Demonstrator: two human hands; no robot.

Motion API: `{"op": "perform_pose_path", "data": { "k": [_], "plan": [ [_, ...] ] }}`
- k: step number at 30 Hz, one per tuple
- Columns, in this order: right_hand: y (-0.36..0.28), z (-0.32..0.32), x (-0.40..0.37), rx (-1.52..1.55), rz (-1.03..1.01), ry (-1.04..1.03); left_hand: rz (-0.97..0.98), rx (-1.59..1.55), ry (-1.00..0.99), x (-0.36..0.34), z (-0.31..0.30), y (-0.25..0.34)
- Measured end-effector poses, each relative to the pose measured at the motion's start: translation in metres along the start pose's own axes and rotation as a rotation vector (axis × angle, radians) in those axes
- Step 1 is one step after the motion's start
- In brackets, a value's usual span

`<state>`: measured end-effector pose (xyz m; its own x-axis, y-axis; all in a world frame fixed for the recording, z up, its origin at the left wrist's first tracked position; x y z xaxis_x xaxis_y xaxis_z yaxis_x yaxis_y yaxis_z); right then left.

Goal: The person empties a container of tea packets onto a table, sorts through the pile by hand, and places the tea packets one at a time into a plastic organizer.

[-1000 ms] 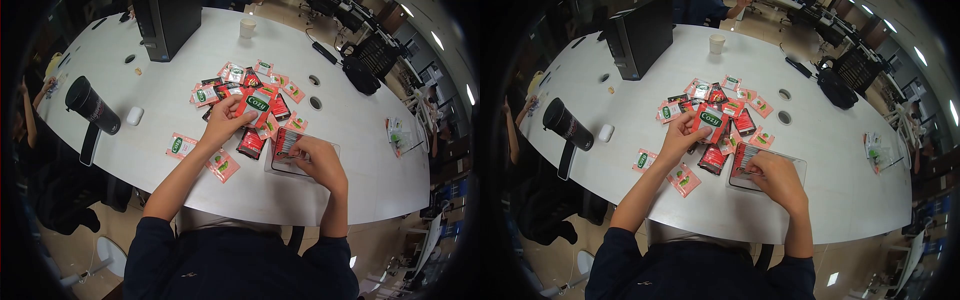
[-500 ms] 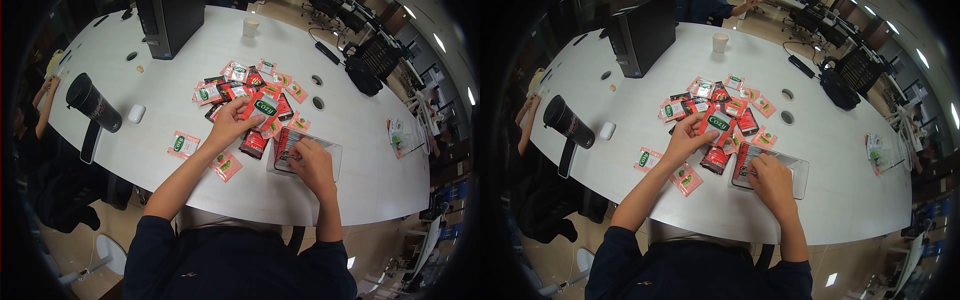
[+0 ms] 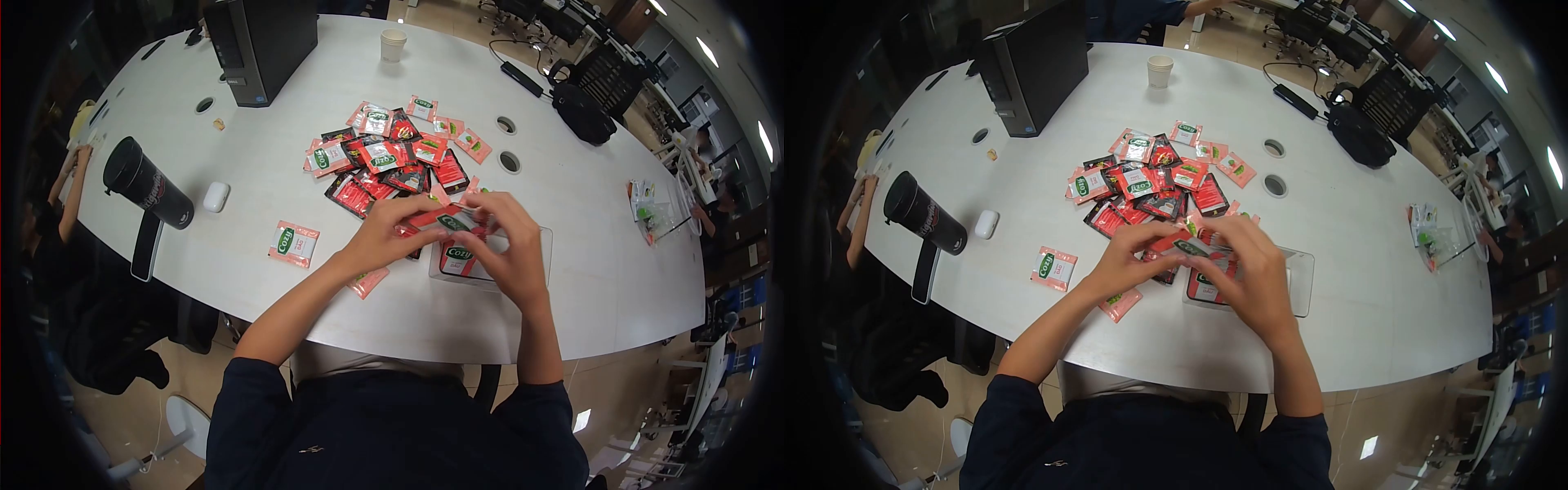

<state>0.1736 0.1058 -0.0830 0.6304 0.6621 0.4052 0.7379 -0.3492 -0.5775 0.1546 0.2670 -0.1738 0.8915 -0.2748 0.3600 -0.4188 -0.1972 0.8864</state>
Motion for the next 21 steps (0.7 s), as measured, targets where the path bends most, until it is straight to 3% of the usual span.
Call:
{"op": "perform_pose_path", "data": {
  "k": [5,9,12,21],
  "plan": [
    [0.001,-0.014,-0.005,-0.011,-0.032,0.019,0.072,-0.129,0.028,0.001,0.003,0.006],
    [0.018,-0.038,-0.021,-0.061,0.134,-0.031,0.109,-0.117,0.109,0.005,-0.01,0.01],
    [0.031,-0.02,-0.029,-0.12,0.241,-0.228,0.187,-0.021,0.132,0.004,-0.012,0.01],
    [0.041,0.026,-0.036,-0.364,0.192,-0.303,0.124,-0.014,0.131,0.005,-0.009,0.002]
  ]
}}
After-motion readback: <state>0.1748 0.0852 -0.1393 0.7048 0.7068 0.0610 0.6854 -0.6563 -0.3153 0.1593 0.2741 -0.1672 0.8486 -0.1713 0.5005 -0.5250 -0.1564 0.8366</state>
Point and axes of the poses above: each hand's wrist, its own x-axis towards the middle knuckle, its own z-axis out of the palm, y = z × x, the point moved 6 cm from there along x, towards the middle knuckle, and after that the axes turned 9 degrees about -y, right-handed, at the moved point
